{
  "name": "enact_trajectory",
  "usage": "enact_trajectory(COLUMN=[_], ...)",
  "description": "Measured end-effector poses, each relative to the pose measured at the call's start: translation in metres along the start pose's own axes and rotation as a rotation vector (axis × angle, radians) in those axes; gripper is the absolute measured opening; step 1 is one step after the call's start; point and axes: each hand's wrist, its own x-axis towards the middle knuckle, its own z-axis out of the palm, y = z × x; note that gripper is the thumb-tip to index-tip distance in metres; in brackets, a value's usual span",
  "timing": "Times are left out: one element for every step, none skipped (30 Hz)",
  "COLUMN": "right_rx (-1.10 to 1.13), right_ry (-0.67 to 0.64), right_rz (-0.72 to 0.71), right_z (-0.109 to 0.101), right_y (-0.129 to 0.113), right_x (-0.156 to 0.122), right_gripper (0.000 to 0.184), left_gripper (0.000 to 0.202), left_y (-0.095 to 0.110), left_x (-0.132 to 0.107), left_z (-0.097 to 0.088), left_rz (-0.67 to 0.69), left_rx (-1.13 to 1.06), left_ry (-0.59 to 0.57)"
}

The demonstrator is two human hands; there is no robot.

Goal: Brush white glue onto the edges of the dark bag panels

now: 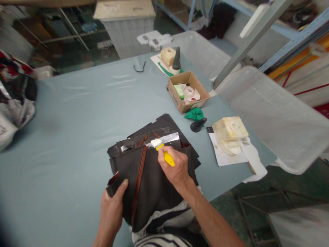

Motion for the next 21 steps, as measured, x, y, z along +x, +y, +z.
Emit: enact_trajectory(right_rx=[0.014,0.05,0.104,0.168,0.231,0.283,0.316,0.331,0.33,0.319,0.301,0.277,0.25,0.224,0.202,0.186,0.175,0.172,0.176,0.187,0.205], right_ry=[-0.015,-0.043,-0.071,-0.089,-0.097,-0.091,-0.075,-0.055,-0.033,-0.012,0.002,0.006,-0.005,-0.029,-0.059,-0.09,-0.115,-0.134,-0.15,-0.167,-0.188], right_rz=[0.012,0.039,0.094,0.175,0.272,0.367,0.449,0.509,0.544,0.552,0.535,0.489,0.414,0.322,0.234,0.164,0.116,0.089,0.077,0.066,0.053], right_z=[0.002,0.004,0.006,0.007,0.009,0.01,0.01,0.008,0.007,0.004,0.002,0.0,-0.001,-0.001,0.001,0.004,0.008,0.012,0.017,0.021,0.025], right_y=[0.0,0.0,0.0,0.0,0.0,0.001,0.002,0.004,0.004,0.004,0.002,-0.001,-0.006,-0.012,-0.019,-0.026,-0.033,-0.04,-0.047,-0.053,-0.059], right_x=[-0.001,-0.003,-0.005,-0.007,-0.009,-0.011,-0.012,-0.012,-0.012,-0.011,-0.01,-0.009,-0.007,-0.006,-0.005,-0.005,-0.004,-0.003,-0.003,-0.003,-0.002], right_gripper=[0.019,0.018,0.018,0.019,0.021,0.022,0.024,0.026,0.027,0.028,0.027,0.026,0.023,0.021,0.019,0.018,0.019,0.02,0.02,0.021,0.021], left_gripper=[0.056,0.056,0.056,0.055,0.055,0.054,0.054,0.054,0.054,0.054,0.055,0.055,0.055,0.056,0.056,0.057,0.057,0.057,0.057,0.056,0.056], left_y=[0.0,0.0,0.001,0.002,0.002,0.003,0.004,0.004,0.004,0.003,0.003,0.003,0.003,0.003,0.004,0.005,0.006,0.008,0.009,0.01,0.01], left_x=[0.0,0.0,0.0,0.0,0.0,0.0,0.001,0.001,0.001,0.001,0.001,0.001,0.0,-0.001,-0.003,-0.005,-0.007,-0.01,-0.013,-0.016,-0.018], left_z=[0.0,0.001,0.001,0.002,0.002,0.003,0.003,0.003,0.003,0.004,0.004,0.004,0.004,0.005,0.005,0.006,0.006,0.007,0.008,0.009,0.009], left_rz=[-0.001,0.0,-0.002,-0.004,-0.005,-0.008,-0.009,-0.008,-0.006,-0.003,0.001,0.008,0.019,0.036,0.058,0.081,0.105,0.131,0.158,0.188,0.216], left_rx=[-0.002,-0.005,-0.008,-0.009,-0.012,-0.016,-0.024,-0.032,-0.041,-0.05,-0.056,-0.06,-0.062,-0.061,-0.057,-0.053,-0.053,-0.057,-0.065,-0.077,-0.088], left_ry=[0.006,0.013,0.02,0.026,0.029,0.032,0.031,0.027,0.019,0.012,0.007,0.0,-0.011,-0.022,-0.03,-0.035,-0.04,-0.047,-0.058,-0.075,-0.095])
